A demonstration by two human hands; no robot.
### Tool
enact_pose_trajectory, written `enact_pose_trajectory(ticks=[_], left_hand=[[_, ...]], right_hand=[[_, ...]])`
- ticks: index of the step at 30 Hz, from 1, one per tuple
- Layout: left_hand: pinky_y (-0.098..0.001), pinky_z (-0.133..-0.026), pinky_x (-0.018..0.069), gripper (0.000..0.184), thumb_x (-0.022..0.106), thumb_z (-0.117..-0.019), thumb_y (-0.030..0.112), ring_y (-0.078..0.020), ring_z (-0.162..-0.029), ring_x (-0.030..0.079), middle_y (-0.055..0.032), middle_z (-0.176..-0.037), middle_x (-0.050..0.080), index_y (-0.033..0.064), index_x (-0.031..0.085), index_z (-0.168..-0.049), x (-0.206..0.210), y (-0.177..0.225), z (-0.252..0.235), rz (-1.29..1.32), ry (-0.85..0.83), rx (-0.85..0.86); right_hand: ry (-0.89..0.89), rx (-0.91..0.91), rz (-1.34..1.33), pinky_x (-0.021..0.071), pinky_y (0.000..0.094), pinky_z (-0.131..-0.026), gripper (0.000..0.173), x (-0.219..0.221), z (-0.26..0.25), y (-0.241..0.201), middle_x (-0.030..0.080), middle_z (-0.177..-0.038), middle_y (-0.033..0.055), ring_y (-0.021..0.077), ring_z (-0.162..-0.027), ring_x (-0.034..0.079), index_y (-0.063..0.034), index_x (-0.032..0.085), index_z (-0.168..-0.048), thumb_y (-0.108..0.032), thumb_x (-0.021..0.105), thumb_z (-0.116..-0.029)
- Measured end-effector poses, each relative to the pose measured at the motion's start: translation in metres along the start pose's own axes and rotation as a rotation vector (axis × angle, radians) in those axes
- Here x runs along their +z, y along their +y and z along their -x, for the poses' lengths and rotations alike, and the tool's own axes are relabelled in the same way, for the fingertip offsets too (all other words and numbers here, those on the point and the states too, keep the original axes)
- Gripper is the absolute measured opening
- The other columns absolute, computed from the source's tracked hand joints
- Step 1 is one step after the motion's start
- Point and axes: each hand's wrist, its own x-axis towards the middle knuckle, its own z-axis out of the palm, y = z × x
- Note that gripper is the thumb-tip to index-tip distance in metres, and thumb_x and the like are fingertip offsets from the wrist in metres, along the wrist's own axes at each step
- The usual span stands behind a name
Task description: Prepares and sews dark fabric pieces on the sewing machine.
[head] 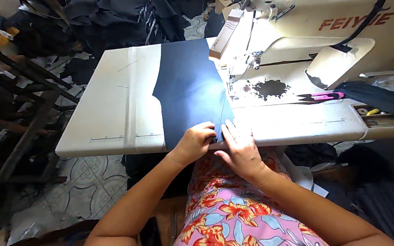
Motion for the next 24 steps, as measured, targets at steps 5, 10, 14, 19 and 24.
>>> enact_pose_trajectory(ticks=[5,10,14,19,24], left_hand=[[-0.0422,-0.098,0.0570,0.016,0.064,-0.0867,-0.003,-0.0324,-0.110,0.072,-0.0189,-0.107,0.075,-0.0008,0.079,-0.094,0.006,0.000,-0.002,-0.065,0.065,0.017],[-0.0415,-0.102,0.0554,0.015,0.063,-0.0868,-0.003,-0.0314,-0.113,0.071,-0.0182,-0.107,0.076,-0.0026,0.076,-0.094,0.007,-0.002,0.001,-0.060,0.076,0.010],[-0.0412,-0.102,0.0553,0.015,0.063,-0.0871,-0.003,-0.0316,-0.113,0.071,-0.0189,-0.108,0.076,-0.0031,0.076,-0.093,0.006,-0.001,0.001,-0.058,0.078,0.007],[-0.0411,-0.103,0.0546,0.012,0.063,-0.0864,-0.003,-0.0319,-0.114,0.071,-0.0194,-0.107,0.075,-0.0044,0.074,-0.092,0.007,-0.004,0.002,-0.040,0.090,0.011],[-0.0364,-0.097,0.0570,0.009,0.066,-0.0866,-0.002,-0.0283,-0.105,0.072,-0.0186,-0.103,0.074,-0.0023,0.075,-0.087,0.015,-0.005,0.005,-0.099,0.231,0.064]], right_hand=[[-0.170,0.066,0.112,0.0241,0.0654,-0.119,0.080,-0.001,0.000,-0.013,0.047,-0.156,0.0233,0.0378,-0.148,0.041,0.0069,0.051,-0.146,-0.040,0.078,-0.0872],[-0.162,0.068,0.153,0.0196,0.0658,-0.120,0.083,0.000,-0.003,-0.013,0.045,-0.158,0.0216,0.0371,-0.150,0.039,0.0059,0.048,-0.149,-0.038,0.078,-0.0865],[-0.212,0.100,0.136,0.0172,0.0662,-0.121,0.085,-0.002,-0.008,-0.015,0.043,-0.160,0.0212,0.0373,-0.152,0.035,0.0059,0.043,-0.152,-0.035,0.079,-0.0866],[-0.126,0.116,0.155,0.0195,0.0645,-0.120,0.081,0.006,-0.005,-0.013,0.044,-0.159,0.0207,0.0354,-0.151,0.037,0.0055,0.046,-0.151,-0.027,0.079,-0.0851],[-0.075,0.103,0.189,0.0269,0.0573,-0.121,0.072,0.012,-0.005,-0.012,0.049,-0.154,0.0246,0.0368,-0.146,0.045,0.0080,0.050,-0.146,-0.017,0.077,-0.0845]])
